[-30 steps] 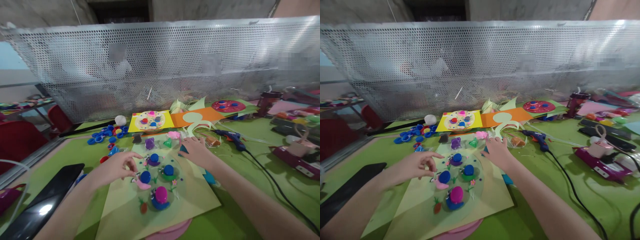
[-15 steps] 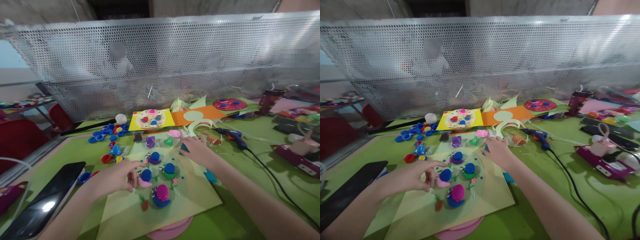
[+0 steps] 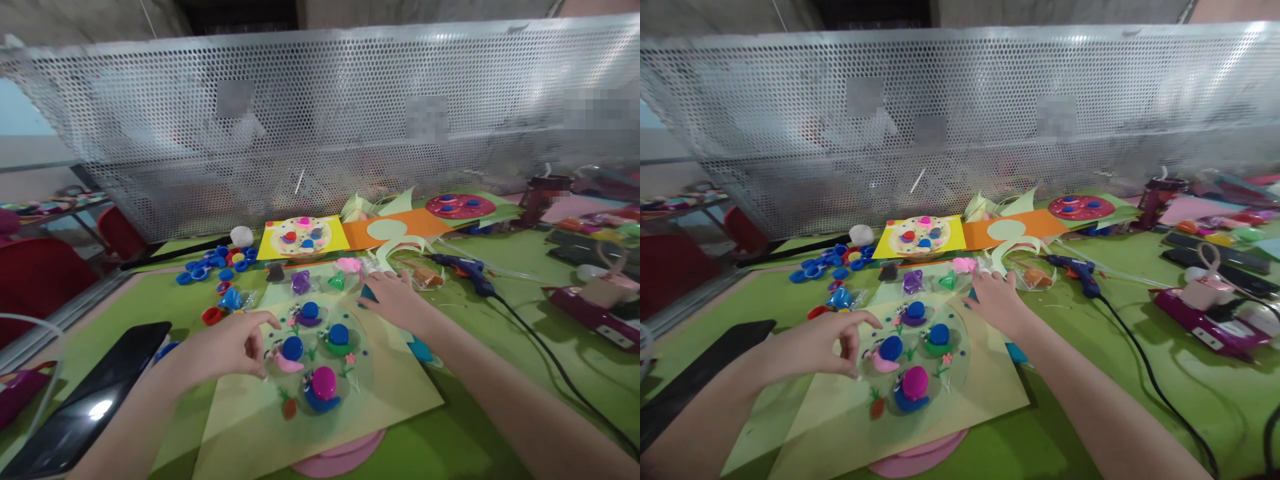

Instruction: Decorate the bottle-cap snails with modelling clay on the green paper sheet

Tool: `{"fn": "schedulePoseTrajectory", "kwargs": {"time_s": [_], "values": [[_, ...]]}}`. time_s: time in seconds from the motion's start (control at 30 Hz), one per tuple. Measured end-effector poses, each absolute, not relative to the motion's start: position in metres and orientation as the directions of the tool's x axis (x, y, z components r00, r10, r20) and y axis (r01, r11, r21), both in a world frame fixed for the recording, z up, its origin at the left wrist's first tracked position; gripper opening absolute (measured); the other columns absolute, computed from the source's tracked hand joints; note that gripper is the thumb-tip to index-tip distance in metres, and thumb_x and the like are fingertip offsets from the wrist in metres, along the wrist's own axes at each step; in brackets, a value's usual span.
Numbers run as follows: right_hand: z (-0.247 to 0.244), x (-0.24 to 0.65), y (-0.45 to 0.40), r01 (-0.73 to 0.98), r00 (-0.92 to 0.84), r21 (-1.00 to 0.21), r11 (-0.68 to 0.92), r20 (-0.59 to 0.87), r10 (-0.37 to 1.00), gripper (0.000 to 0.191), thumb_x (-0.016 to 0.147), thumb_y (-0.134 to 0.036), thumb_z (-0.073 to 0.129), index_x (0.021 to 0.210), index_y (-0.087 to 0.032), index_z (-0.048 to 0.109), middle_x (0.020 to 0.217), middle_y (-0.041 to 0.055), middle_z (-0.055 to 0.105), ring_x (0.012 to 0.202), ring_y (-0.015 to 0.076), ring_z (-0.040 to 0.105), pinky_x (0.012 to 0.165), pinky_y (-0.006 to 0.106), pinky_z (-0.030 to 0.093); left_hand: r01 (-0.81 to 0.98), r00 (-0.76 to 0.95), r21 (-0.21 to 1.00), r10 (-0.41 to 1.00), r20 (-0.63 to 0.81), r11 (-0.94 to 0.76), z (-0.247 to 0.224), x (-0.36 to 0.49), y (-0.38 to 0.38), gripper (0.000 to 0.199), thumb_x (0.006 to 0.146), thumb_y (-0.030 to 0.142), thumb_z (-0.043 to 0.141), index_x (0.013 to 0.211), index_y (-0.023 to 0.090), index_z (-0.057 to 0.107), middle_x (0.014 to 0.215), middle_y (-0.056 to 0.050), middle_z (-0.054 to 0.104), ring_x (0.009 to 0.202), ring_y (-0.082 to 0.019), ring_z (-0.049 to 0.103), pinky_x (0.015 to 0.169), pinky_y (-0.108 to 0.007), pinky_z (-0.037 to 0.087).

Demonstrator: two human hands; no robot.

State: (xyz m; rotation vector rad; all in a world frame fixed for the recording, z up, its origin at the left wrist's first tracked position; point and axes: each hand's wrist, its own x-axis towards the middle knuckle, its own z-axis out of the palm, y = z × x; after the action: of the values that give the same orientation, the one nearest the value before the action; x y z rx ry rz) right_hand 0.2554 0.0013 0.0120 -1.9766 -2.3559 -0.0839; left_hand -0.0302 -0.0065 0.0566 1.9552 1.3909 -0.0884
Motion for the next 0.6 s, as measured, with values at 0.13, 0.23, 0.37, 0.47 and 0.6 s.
{"fn": "schedulePoseTrajectory", "kwargs": {"time_s": [0.13, 0.23, 0.37, 0.47, 0.6], "values": [[0.011, 0.255, 0.002, 0.985, -0.17, 0.001, 0.17, 0.085, 0.982, 0.036, 0.088, -0.039, 0.045, 0.112, -0.014, 0.057, 0.11, 0.0137, 0.06, 0.103, 0.031, 0.051, 0.089, 0.05, 0.031, 0.922, 0.285, 0.375, 0.818, -0.499, -0.093, 0.057, -0.032, -0.005, 0.039, 0.049, 0.038, 0.073, 0.075, 0.023, 0.047, 0.054, 0.006, 0.059, 0.051, -0.017, 0.056, 0.043, -0.022, 0.027], [0.011, 0.254, 0.002, 0.986, -0.167, 0.005, 0.167, 0.088, 0.982, 0.036, 0.089, -0.038, 0.045, 0.112, -0.014, 0.058, 0.111, 0.0139, 0.059, 0.103, 0.0309, 0.051, 0.089, 0.05, 0.03, 0.936, 0.253, 0.345, 0.8, -0.544, -0.061, 0.055, -0.029, -0.005, 0.038, 0.049, 0.036, 0.071, 0.067, 0.023, 0.041, 0.049, 0.006, 0.056, 0.046, -0.017, 0.053, 0.042, -0.022, 0.027], [0.011, 0.254, 0.001, 0.986, -0.165, 0.008, 0.165, 0.085, 0.983, 0.037, 0.089, -0.037, 0.044, 0.114, -0.013, 0.056, 0.112, 0.014, 0.059, 0.104, 0.0312, 0.052, 0.089, 0.051, 0.03, 0.941, 0.249, 0.326, 0.832, -0.495, -0.088, 0.051, -0.029, -0.003, 0.036, 0.046, 0.035, 0.073, 0.064, 0.022, 0.044, 0.053, 0.006, 0.053, 0.051, -0.017, 0.051, 0.044, -0.022, 0.027], [0.011, 0.253, 0.001, 0.987, -0.159, 0.007, 0.159, 0.077, 0.984, 0.037, 0.089, -0.037, 0.044, 0.115, -0.014, 0.056, 0.113, 0.0142, 0.059, 0.105, 0.0317, 0.051, 0.089, 0.051, 0.03, 0.935, 0.264, 0.335, 0.855, -0.445, -0.114, 0.048, -0.031, 0.0, 0.034, 0.046, 0.034, 0.074, 0.061, 0.022, 0.047, 0.054, 0.006, 0.051, 0.052, -0.016, 0.049, 0.045, -0.022, 0.026], [0.012, 0.253, 0.001, 0.988, -0.156, 0.002, 0.156, 0.072, 0.985, 0.036, 0.089, -0.037, 0.044, 0.115, -0.015, 0.056, 0.114, 0.014, 0.058, 0.106, 0.0316, 0.051, 0.09, 0.051, 0.03, 0.908, 0.287, 0.398, 0.886, -0.363, -0.131, 0.042, -0.033, 0.002, 0.034, 0.039, 0.031, 0.078, 0.054, 0.021, 0.049, 0.049, 0.007, 0.05, 0.047, -0.014, 0.044, 0.043, -0.022, 0.026]]}}
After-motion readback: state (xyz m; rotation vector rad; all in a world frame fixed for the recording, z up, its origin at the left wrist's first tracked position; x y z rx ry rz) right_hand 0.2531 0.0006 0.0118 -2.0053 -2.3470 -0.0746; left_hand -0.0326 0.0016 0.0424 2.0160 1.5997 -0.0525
